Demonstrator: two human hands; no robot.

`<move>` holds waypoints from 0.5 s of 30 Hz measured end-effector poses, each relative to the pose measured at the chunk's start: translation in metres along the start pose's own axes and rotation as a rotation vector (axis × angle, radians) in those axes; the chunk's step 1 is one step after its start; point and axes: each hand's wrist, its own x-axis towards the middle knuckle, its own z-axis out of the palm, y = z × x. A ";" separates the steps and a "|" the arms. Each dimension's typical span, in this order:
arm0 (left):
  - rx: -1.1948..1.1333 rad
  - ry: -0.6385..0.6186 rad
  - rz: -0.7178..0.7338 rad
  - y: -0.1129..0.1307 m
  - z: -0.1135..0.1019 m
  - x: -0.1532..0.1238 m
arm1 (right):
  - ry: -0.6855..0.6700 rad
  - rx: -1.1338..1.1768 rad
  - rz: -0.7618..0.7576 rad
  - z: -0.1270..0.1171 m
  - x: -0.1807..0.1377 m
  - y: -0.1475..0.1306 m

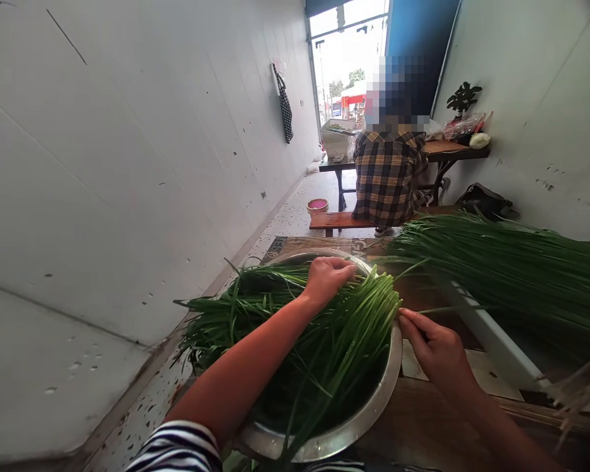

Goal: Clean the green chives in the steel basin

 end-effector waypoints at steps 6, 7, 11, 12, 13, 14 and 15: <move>-0.016 0.013 0.014 -0.007 0.003 0.002 | -0.016 0.000 0.006 0.000 -0.001 0.002; -0.025 0.005 0.015 -0.007 0.004 0.001 | -0.020 0.000 0.007 0.001 -0.001 0.002; -0.056 -0.013 0.011 -0.002 0.007 -0.003 | -0.028 -0.006 0.012 0.001 -0.001 0.004; -0.063 -0.015 0.010 -0.001 0.007 -0.003 | -0.030 -0.007 0.012 0.001 -0.001 0.004; -0.069 -0.015 0.011 -0.001 0.007 -0.003 | -0.031 -0.008 0.012 0.001 -0.001 0.004; -0.075 -0.015 0.013 0.000 0.007 -0.004 | -0.032 -0.008 0.012 0.001 -0.001 0.004; -0.078 -0.012 0.015 0.000 0.007 -0.004 | -0.032 -0.008 0.012 0.000 -0.001 0.004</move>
